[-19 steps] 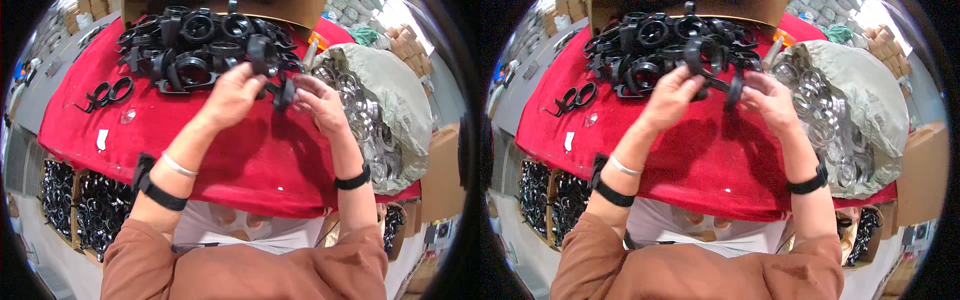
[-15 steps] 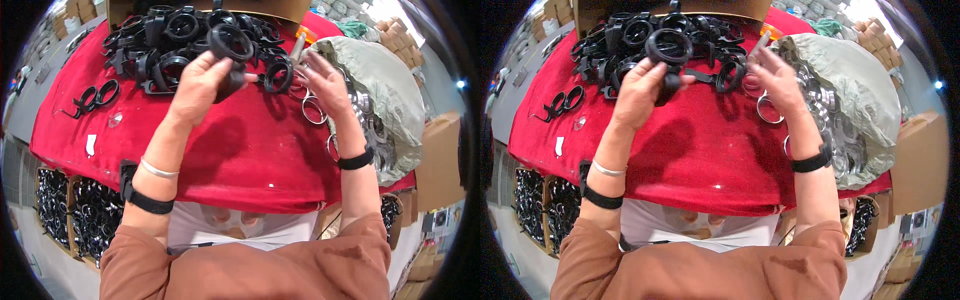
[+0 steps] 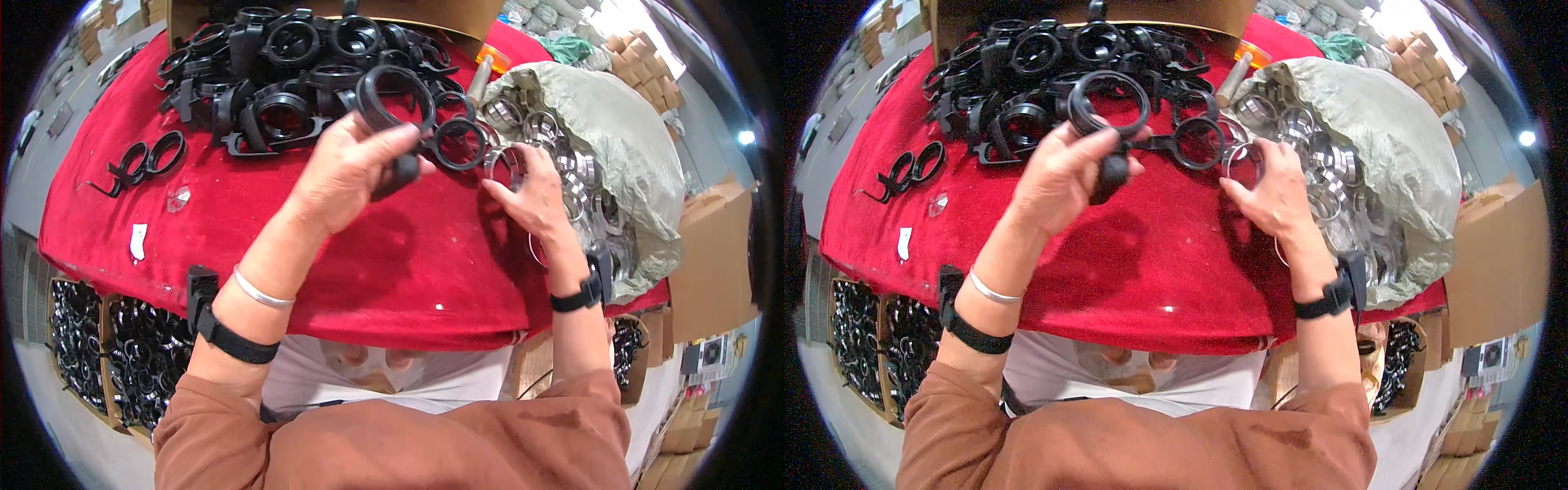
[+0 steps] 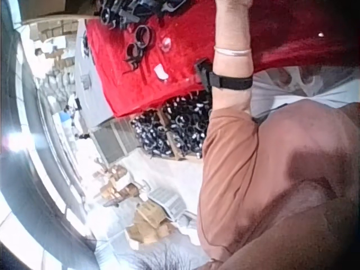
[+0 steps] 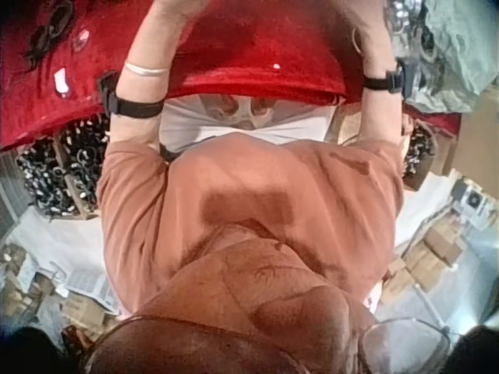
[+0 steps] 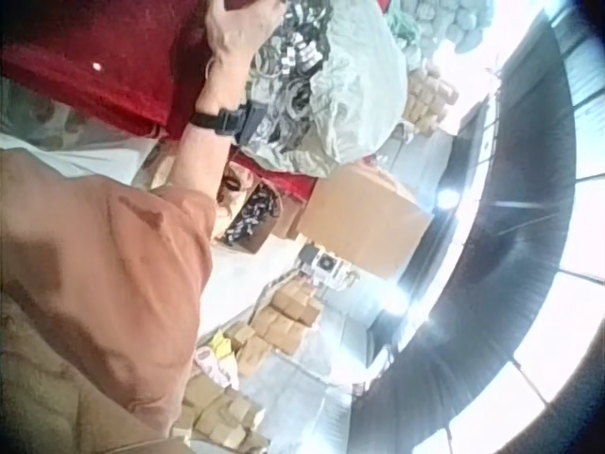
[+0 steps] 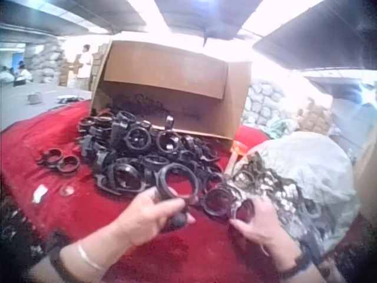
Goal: Assembling metal bands onto black plastic rings.
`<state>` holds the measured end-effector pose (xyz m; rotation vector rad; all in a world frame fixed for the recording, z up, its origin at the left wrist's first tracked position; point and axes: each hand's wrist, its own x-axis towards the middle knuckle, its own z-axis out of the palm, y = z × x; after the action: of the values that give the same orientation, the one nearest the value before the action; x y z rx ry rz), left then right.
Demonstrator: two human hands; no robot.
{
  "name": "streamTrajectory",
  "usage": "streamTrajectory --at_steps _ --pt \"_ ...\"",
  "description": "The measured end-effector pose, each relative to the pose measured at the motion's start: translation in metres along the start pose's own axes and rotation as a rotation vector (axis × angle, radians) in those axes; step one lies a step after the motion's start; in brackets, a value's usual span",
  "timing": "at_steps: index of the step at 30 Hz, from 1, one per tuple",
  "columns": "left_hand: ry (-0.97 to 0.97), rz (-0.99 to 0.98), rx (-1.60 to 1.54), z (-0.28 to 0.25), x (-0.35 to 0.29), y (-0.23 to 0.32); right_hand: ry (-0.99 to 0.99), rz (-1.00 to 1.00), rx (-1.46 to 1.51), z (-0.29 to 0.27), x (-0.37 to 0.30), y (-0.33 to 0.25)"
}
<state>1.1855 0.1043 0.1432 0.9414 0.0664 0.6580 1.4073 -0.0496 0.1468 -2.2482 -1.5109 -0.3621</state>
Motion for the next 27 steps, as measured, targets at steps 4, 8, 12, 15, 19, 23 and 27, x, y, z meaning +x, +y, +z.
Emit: streamTrajectory --at_steps 4,8,12,15,19,23,27 --pt "-0.009 -0.05 0.086 0.006 -0.003 -0.018 -0.13 0.051 1.184 -0.003 -0.017 -0.035" --pt "-0.04 -0.002 0.112 0.009 -0.001 -0.028 -0.252 0.058 1.409 -0.007 -0.026 -0.059" --pt "0.112 0.218 0.549 -0.002 0.007 -0.039 -0.35 0.043 1.609 -0.004 -0.026 -0.075" --pt "0.132 0.204 0.666 0.002 0.006 -0.031 -0.33 0.049 1.538 -0.004 -0.026 -0.075" --pt "0.096 0.173 0.598 0.004 0.004 -0.023 -0.311 0.052 1.511 -0.006 -0.027 -0.076" --pt "0.317 0.224 0.609 -0.016 0.009 -0.023 -0.253 0.109 1.281 -0.004 -0.027 -0.068" --pt "0.381 0.464 1.125 0.003 0.004 -0.017 -0.027 -0.096 0.024 -0.012 -0.02 -0.028"
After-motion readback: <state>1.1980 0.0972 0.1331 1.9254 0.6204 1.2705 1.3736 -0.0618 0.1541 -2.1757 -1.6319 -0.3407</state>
